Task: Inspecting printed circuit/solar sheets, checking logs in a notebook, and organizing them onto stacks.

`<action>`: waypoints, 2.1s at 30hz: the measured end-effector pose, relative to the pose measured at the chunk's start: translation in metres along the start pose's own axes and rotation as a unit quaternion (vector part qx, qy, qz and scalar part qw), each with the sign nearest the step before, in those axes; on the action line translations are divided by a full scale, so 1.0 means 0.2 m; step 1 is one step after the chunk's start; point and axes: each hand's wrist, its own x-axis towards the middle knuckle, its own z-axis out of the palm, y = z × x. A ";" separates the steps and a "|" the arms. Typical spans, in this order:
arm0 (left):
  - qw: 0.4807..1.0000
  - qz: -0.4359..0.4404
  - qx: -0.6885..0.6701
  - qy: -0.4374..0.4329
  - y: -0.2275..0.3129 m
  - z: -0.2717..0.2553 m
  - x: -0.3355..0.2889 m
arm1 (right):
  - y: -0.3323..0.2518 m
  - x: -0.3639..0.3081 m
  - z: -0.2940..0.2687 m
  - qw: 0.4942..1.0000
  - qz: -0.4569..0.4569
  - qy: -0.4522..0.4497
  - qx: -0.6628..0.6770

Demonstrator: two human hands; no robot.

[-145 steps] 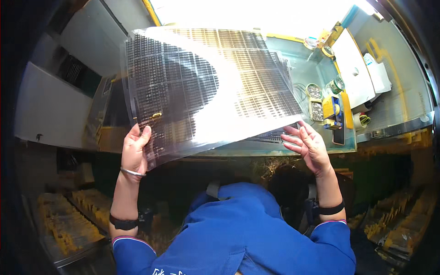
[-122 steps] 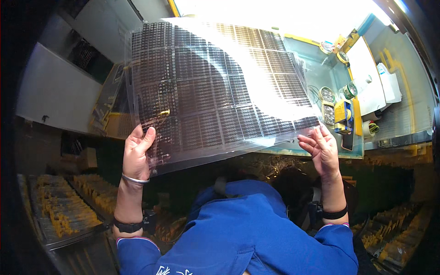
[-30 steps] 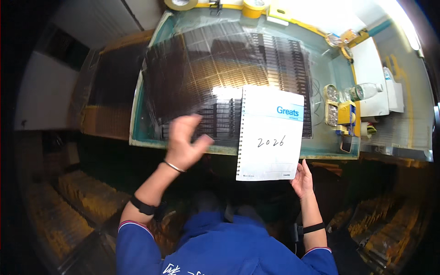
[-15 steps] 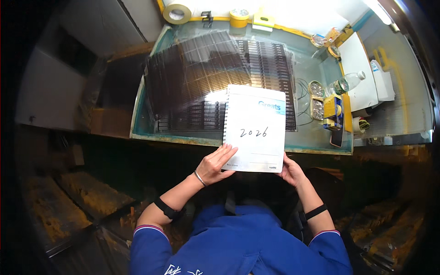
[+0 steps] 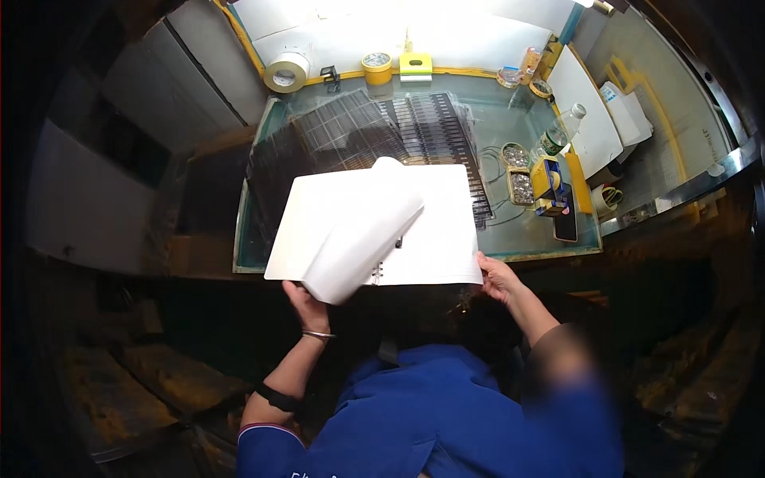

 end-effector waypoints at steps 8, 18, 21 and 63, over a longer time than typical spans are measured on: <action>0.974 -0.219 0.042 0.032 0.06 -0.24 0.07 | -0.15 -0.05 -0.01 0.985 -0.109 0.072 -0.111; 0.974 -0.084 0.208 -0.028 -0.05 -0.39 0.10 | -0.30 0.06 0.26 0.803 -0.361 0.200 -0.430; 0.922 0.007 0.260 -0.288 0.10 -0.28 0.07 | -0.27 0.20 0.56 0.820 -0.254 0.180 -0.480; 0.815 0.181 0.392 -0.385 -0.12 -0.13 0.54 | 0.11 0.44 0.93 0.923 -0.312 0.034 -0.221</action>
